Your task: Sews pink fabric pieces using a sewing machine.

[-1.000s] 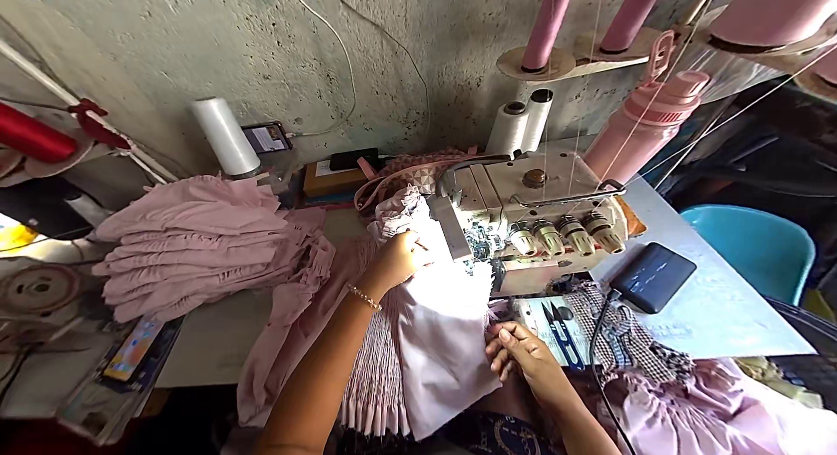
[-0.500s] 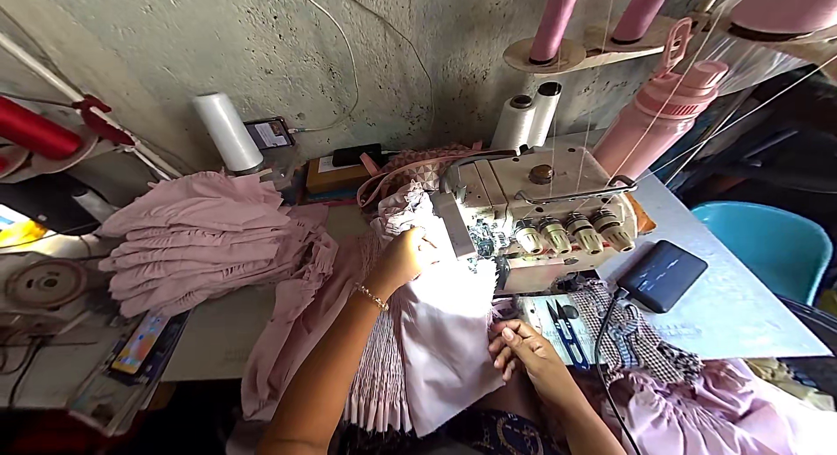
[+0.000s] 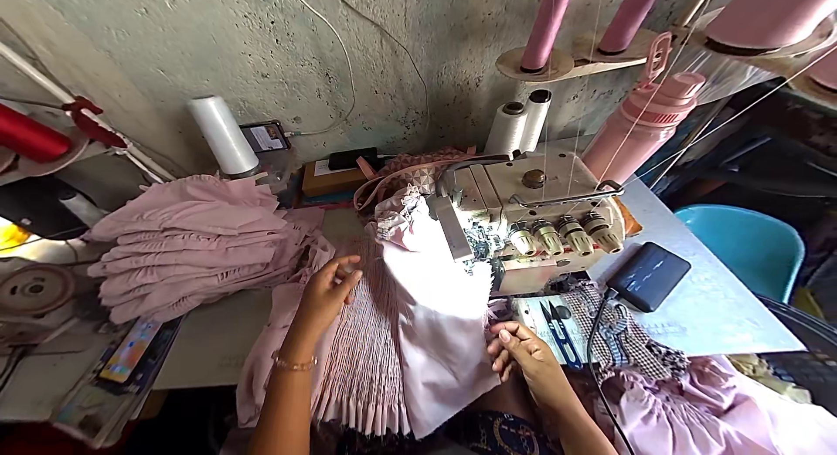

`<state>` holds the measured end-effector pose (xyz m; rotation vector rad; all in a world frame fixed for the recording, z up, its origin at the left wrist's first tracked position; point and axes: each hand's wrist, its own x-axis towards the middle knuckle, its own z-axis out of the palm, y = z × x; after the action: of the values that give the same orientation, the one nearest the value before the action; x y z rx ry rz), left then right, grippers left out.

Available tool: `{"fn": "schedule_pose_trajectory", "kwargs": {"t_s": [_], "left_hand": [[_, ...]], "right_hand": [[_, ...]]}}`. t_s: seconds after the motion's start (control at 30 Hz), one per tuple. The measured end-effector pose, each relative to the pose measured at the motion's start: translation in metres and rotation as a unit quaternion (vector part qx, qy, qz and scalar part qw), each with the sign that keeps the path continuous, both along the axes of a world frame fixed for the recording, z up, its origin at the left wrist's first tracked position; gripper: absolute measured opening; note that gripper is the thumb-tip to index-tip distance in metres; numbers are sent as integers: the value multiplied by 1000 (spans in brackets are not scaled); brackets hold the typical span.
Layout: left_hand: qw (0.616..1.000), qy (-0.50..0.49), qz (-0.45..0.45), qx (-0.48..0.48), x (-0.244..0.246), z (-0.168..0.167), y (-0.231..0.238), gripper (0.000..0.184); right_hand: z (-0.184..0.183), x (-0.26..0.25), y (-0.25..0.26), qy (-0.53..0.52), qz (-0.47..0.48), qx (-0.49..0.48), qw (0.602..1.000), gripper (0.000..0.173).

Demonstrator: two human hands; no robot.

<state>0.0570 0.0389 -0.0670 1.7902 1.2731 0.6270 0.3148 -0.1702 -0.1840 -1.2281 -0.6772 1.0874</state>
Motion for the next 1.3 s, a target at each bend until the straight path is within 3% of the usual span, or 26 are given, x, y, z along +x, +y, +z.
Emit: {"fn": "schedule_pose_trajectory", "kwargs": {"t_s": [0.1, 0.2, 0.3, 0.47, 0.57, 0.7, 0.9, 1.13, 1.3], "left_hand": [[994, -75, -11, 76, -1, -5, -38, 30], [954, -225, -148, 131, 34, -16, -85, 22], [923, -248, -241, 170, 76, -23, -119, 21], [909, -176, -282, 254, 112, -29, -126, 22], [906, -110, -268, 309, 113, -30, -120, 28], [909, -45, -180, 372, 107, -31, -95, 29], [894, 68, -113, 429, 111, -29, -64, 26], [894, 150, -132, 401, 111, -45, -59, 35], [893, 156, -110, 408, 116, -40, -57, 33]], "right_hand": [[13, -15, -1, -62, 13, 51, 997, 16], [23, -32, -3, -167, 65, 140, 974, 25], [29, -43, -4, -267, 34, 241, 932, 25], [30, -20, -11, -391, -119, 189, 893, 16], [33, 9, -14, -445, -197, 91, 869, 28], [32, 59, 1, -434, -276, 15, 858, 53], [24, 92, 33, -500, -298, -46, 812, 40], [19, 98, 46, -437, -303, -67, 844, 59], [19, 94, 28, -470, -309, 1, 827, 51]]}}
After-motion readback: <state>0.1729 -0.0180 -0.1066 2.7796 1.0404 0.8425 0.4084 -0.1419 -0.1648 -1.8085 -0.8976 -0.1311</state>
